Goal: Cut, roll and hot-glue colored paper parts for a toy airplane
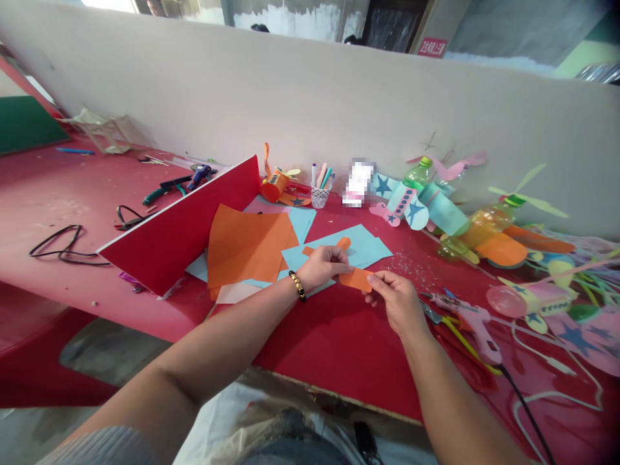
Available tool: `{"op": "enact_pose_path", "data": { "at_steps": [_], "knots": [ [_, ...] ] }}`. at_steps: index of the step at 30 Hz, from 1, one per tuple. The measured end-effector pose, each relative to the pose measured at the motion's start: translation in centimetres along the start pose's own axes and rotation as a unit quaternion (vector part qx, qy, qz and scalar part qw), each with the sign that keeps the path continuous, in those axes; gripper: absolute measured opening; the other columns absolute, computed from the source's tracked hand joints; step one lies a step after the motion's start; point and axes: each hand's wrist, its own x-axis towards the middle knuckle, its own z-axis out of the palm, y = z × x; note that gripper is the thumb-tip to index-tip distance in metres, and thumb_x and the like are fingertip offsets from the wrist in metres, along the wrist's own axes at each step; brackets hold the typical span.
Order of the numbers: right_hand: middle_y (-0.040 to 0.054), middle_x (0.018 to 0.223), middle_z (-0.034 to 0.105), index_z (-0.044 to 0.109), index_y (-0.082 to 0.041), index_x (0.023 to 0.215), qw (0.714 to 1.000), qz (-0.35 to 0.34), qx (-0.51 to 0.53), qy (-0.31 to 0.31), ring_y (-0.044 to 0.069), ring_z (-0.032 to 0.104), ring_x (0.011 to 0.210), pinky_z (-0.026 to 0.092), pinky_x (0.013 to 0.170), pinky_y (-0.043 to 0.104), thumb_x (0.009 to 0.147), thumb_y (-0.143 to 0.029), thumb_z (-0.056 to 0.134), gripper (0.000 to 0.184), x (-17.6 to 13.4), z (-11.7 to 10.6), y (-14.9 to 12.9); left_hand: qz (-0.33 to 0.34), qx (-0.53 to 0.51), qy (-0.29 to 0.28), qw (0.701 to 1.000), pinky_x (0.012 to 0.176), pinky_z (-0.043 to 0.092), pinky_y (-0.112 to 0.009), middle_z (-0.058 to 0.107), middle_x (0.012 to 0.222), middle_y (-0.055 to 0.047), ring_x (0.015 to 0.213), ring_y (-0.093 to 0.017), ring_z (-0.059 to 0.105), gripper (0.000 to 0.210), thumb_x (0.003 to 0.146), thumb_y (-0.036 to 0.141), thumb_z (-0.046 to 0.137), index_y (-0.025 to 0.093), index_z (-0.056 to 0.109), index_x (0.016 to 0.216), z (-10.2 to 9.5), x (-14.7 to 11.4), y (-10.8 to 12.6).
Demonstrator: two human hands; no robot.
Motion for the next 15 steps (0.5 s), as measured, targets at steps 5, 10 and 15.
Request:
{"op": "enact_pose_path", "data": {
  "at_steps": [5, 10, 15],
  "knots": [
    [-0.0004, 0.052, 0.060, 0.061, -0.017, 0.070, 0.999, 0.006, 0.008, 0.043, 0.010, 0.052, 0.043, 0.039, 0.042, 0.021, 0.071, -0.041, 0.067, 0.025, 0.12, 0.20, 0.35, -0.013, -0.009, 0.009, 1.000, 0.050, 0.044, -0.022, 0.053, 0.057, 0.001, 0.051, -0.008, 0.051, 0.024, 0.067, 0.029, 0.069, 0.012, 0.053, 0.066, -0.03, 0.08, -0.20],
    [0.0009, 0.054, 0.062, 0.061, -0.016, 0.071, 0.999, 0.021, 0.009, 0.032, 0.010, 0.053, 0.044, 0.040, 0.042, 0.020, 0.072, -0.042, 0.066, 0.027, -0.09, 0.22, 0.21, -0.023, -0.017, 0.017, 0.999, 0.050, 0.044, -0.022, 0.052, 0.057, 0.001, 0.051, -0.007, 0.051, 0.024, 0.067, 0.028, 0.069, 0.012, 0.052, 0.066, 0.09, 0.09, -0.31],
    [0.0049, 0.060, 0.066, 0.060, -0.014, 0.069, 0.999, 0.047, 0.008, -0.018, 0.012, 0.058, 0.048, 0.040, 0.042, 0.019, 0.073, -0.042, 0.065, 0.029, -0.28, 0.23, -0.12, -0.024, -0.021, 0.020, 0.999, 0.049, 0.042, -0.021, 0.052, 0.056, 0.002, 0.050, -0.007, 0.050, 0.025, 0.065, 0.027, 0.071, 0.011, 0.052, 0.065, 0.39, -0.02, -0.15]
  ]
}}
